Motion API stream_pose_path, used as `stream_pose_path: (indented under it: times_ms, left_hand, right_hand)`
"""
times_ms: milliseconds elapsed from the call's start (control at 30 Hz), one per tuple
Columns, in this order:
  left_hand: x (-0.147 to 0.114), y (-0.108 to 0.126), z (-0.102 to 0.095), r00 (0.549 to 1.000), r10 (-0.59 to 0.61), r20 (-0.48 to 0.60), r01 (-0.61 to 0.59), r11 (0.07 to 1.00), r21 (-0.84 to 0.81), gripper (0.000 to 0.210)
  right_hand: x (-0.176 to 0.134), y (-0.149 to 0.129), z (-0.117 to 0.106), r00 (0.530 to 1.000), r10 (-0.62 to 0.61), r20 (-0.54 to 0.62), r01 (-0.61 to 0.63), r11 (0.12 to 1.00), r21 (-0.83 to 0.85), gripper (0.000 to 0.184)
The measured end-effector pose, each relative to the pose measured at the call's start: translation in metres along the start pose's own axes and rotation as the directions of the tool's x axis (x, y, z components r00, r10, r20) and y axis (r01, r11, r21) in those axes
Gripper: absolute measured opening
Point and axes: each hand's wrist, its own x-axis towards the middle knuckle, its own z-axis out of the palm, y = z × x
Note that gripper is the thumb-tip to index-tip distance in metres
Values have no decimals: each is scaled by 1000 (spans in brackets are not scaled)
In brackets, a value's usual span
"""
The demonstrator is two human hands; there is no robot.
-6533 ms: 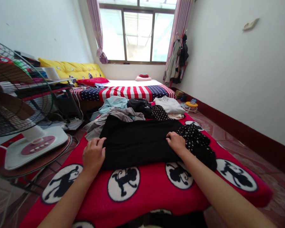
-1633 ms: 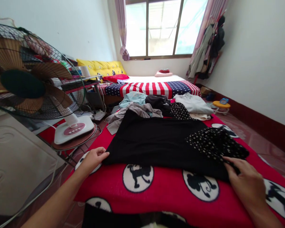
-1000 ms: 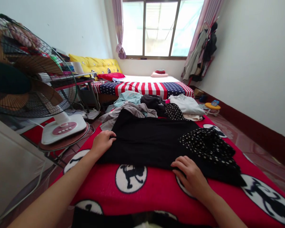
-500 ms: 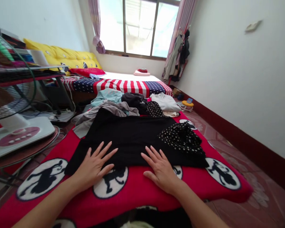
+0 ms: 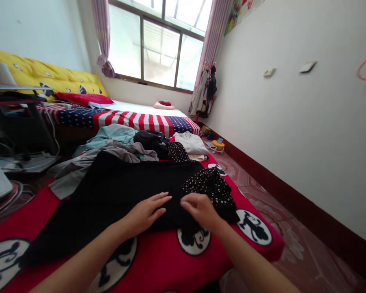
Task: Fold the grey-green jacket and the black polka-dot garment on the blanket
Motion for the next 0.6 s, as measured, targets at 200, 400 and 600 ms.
stream_pose_path:
  times_ms: [200, 400, 600]
  left_hand:
    - [2, -10, 33, 999, 48, -15, -44, 980, 195, 44]
    - [0, -5, 29, 998, 51, -24, -45, 972, 230, 44]
    - [0, -2, 28, 999, 34, -28, -27, 974, 225, 43]
  right_hand:
    - [38, 84, -91, 821, 401, -406, -565, 670, -481, 47]
    - [54, 123, -142, 647, 686, -333, -709, 380, -594, 22]
    - [108, 105, -224, 583, 399, -708, -758, 580, -299, 27]
